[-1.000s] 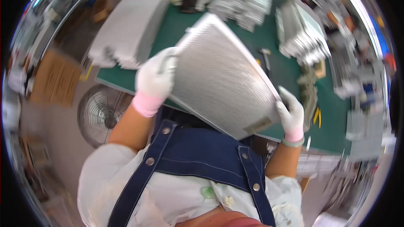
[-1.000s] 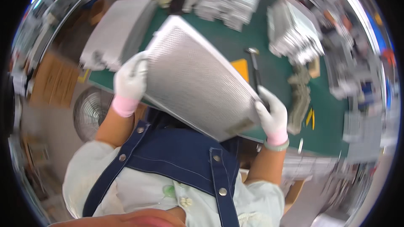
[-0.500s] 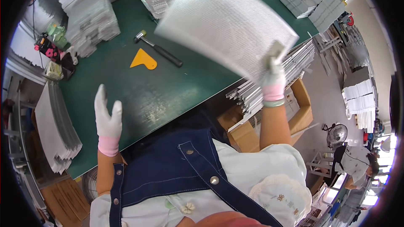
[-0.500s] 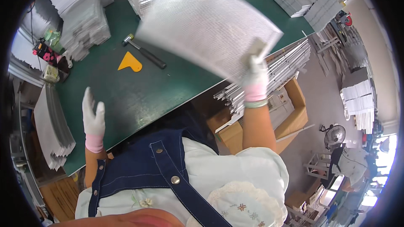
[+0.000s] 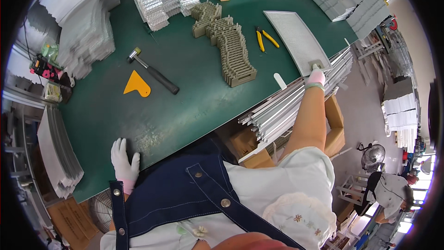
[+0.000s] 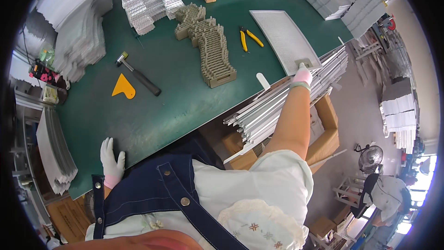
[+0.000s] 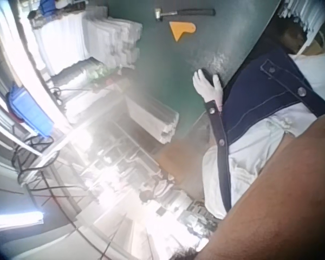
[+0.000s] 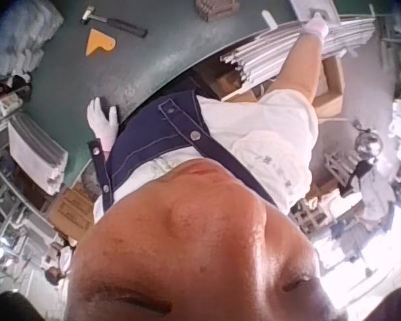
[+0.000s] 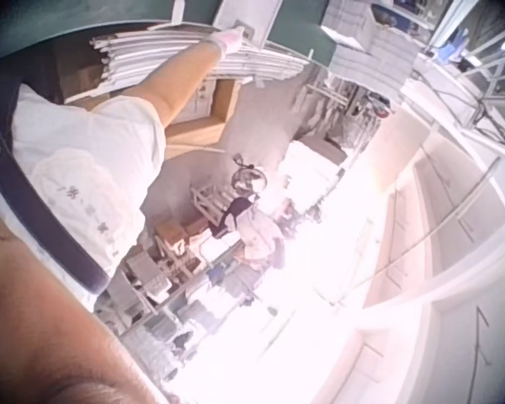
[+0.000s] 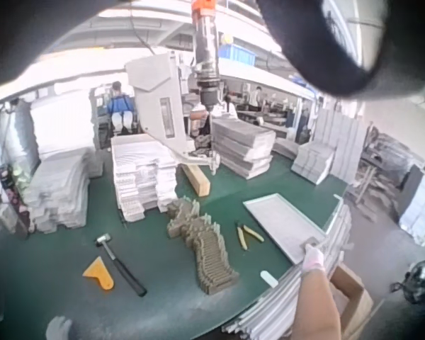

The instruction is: The person assembles a metal mesh screen into a white frame. They place the mesh on a table, position the frame over it, and use a rubber mallet to tap the frame into place. The person then uses a yellow plastic scraper to smooth the mesh and a staple gun to secure the edges. Finally, they place the completed unit into a small metal box.

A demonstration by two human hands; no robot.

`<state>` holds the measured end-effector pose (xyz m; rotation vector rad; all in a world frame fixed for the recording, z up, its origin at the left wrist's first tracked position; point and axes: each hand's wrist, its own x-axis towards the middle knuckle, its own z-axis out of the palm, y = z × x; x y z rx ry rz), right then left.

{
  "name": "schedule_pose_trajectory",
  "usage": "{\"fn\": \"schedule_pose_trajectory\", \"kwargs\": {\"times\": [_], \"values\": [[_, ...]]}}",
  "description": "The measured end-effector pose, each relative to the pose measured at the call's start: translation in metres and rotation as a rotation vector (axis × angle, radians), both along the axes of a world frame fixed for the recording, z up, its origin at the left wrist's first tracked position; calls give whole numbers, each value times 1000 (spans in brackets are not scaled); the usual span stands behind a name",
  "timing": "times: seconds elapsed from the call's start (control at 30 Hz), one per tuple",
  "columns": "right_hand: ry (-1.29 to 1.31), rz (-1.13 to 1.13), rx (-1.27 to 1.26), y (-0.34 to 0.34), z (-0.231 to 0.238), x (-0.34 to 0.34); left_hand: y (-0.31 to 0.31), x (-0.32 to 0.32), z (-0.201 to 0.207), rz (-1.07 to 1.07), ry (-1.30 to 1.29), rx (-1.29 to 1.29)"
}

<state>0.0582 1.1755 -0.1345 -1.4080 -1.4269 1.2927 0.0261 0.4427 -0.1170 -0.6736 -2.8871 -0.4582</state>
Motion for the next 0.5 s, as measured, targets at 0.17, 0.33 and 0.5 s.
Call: {"fn": "schedule_pose_trajectory", "kwargs": {"times": [0.17, 0.33, 0.5], "values": [[-643, -157, 637, -43, 33, -24, 31, -56, 49, -62, 60, 82], [-831, 161, 599, -76, 35, -54, 93, -126, 166, -233, 331, 147], [-810, 284, 996, -65, 4, -46, 192, -178, 331, -482, 657, 524]]}}
